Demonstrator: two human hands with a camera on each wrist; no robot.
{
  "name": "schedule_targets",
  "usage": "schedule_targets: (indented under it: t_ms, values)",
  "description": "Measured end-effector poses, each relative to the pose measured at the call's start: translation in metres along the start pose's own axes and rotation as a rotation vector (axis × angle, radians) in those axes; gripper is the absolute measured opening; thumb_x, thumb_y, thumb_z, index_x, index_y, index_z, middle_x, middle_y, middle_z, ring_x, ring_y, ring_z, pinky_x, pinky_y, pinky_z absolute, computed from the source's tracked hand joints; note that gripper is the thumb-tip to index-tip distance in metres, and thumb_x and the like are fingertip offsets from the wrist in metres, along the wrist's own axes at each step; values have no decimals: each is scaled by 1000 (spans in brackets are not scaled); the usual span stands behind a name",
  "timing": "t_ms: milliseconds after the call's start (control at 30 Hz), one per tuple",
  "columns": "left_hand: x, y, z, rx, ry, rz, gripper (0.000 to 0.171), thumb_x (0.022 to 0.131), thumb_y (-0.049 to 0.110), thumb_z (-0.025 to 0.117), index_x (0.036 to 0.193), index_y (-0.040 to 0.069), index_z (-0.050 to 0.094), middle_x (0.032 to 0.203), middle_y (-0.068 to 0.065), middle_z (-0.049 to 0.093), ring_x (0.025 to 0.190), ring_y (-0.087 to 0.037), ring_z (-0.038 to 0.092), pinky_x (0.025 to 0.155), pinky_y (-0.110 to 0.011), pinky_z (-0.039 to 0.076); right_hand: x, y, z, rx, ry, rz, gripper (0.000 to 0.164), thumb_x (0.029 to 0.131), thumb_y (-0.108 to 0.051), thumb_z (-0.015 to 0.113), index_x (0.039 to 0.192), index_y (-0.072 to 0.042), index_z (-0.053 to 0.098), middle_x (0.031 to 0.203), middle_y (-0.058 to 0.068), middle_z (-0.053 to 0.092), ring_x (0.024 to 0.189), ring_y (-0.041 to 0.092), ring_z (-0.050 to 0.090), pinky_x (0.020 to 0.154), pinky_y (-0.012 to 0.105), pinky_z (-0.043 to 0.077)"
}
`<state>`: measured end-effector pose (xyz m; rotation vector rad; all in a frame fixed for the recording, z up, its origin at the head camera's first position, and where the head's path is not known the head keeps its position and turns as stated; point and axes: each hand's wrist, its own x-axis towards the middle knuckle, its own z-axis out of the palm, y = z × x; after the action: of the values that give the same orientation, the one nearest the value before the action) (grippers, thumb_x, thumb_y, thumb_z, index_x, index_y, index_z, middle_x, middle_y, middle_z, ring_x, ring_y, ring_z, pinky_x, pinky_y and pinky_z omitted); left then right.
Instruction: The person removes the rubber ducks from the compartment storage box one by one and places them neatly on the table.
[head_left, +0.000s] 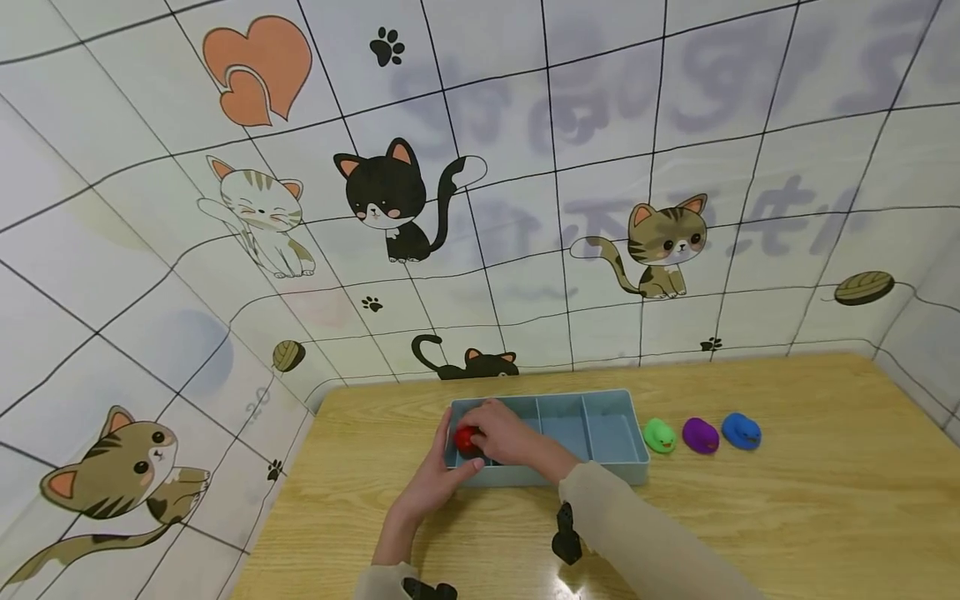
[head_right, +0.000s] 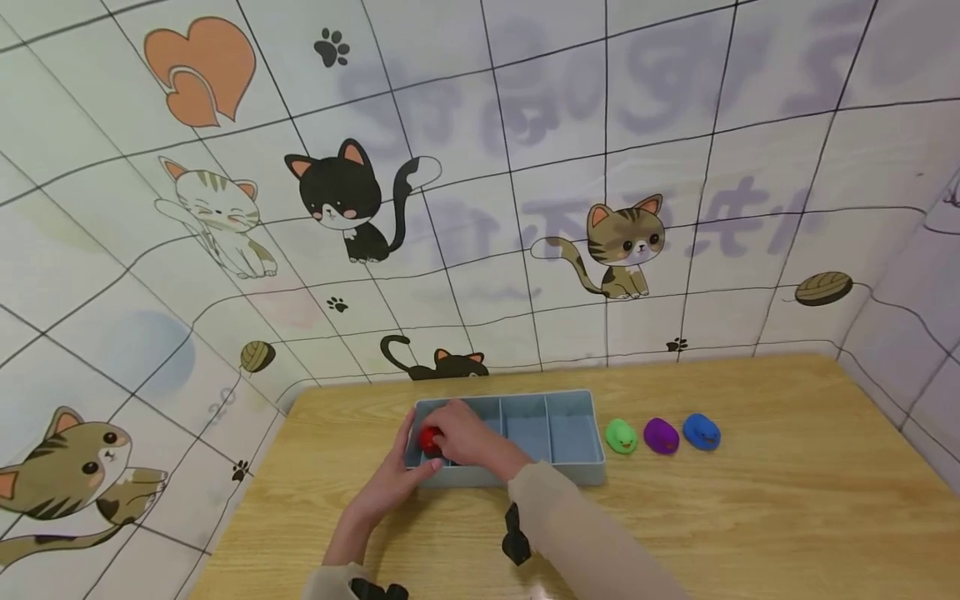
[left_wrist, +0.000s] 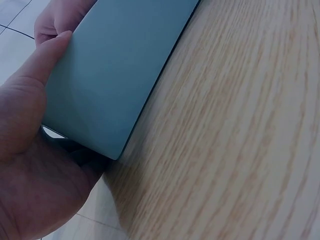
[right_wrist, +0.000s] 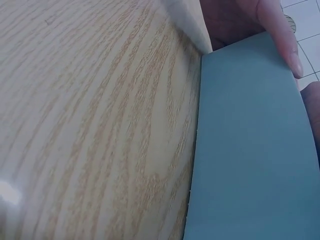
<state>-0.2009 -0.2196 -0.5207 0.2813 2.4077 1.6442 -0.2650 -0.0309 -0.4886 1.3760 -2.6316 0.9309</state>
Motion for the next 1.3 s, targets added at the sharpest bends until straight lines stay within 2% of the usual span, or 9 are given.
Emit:
schedule_targets:
  t_ms: [200,367,467,600,733,833,1000,1133,1300]
  values:
    - [-1,2,3,-12,-1,-2,100,98,30,71,166,23,-2,171,-13,-3,153,-40,13,114,-60,33,-4,-3,-5,32,-11,22,25,96,1,66,120,-4,73,108,3,74,96,18,66,97,43,50]
    - [-1,2,2,-11,7,5,101,98,29,73,166,21,-2,171,-16,0,151,-41,20,114,-61,33,-7,-11,-15,83,-4,48,27,96,2,65,120,-5,74,108,2,74,95,15,65,91,38,52]
    - [-2,1,1,-8,12,-5,102,97,30,74,166,22,-1,171,-16,1,152,-42,17,115,-64,28,-12,-17,-22,132,17,76,27,96,4,65,120,-6,74,107,1,73,95,16,65,87,34,53]
    - [-2,0,2,12,22,-10,103,96,33,74,166,23,0,170,-16,5,153,-44,12,115,-68,22,-21,-21,-35,181,60,81,28,95,6,66,119,-7,74,110,1,73,100,18,65,86,35,56]
    - [-3,2,3,22,29,-13,102,95,32,74,166,24,2,169,-19,10,151,-45,18,114,-69,26,-33,-21,-49,198,94,63,29,94,7,67,119,-5,73,115,4,73,105,22,67,89,42,57]
    - [-3,4,3,29,32,-21,102,96,31,74,166,23,2,168,-22,12,148,-47,22,112,-69,29,-43,-20,-62,199,107,69,29,95,7,66,121,-4,72,117,6,72,107,25,67,90,46,57]
    - [-3,6,2,43,46,-42,102,95,31,75,166,25,3,166,-26,16,146,-48,25,111,-70,28,-61,-14,-83,127,119,68,30,94,7,67,122,-4,72,121,9,71,110,28,66,91,44,56]
    - [-3,5,1,50,52,-45,102,94,32,76,166,27,4,167,-25,13,149,-48,21,113,-69,26,-74,-7,-97,70,127,34,29,92,9,69,119,-3,73,118,10,71,108,29,66,88,41,57]
    - [-2,3,2,58,49,-37,102,95,32,75,166,25,3,167,-26,9,150,-50,17,113,-69,25,-89,3,-109,47,130,31,28,91,12,68,117,1,71,115,11,71,104,30,66,84,44,58]
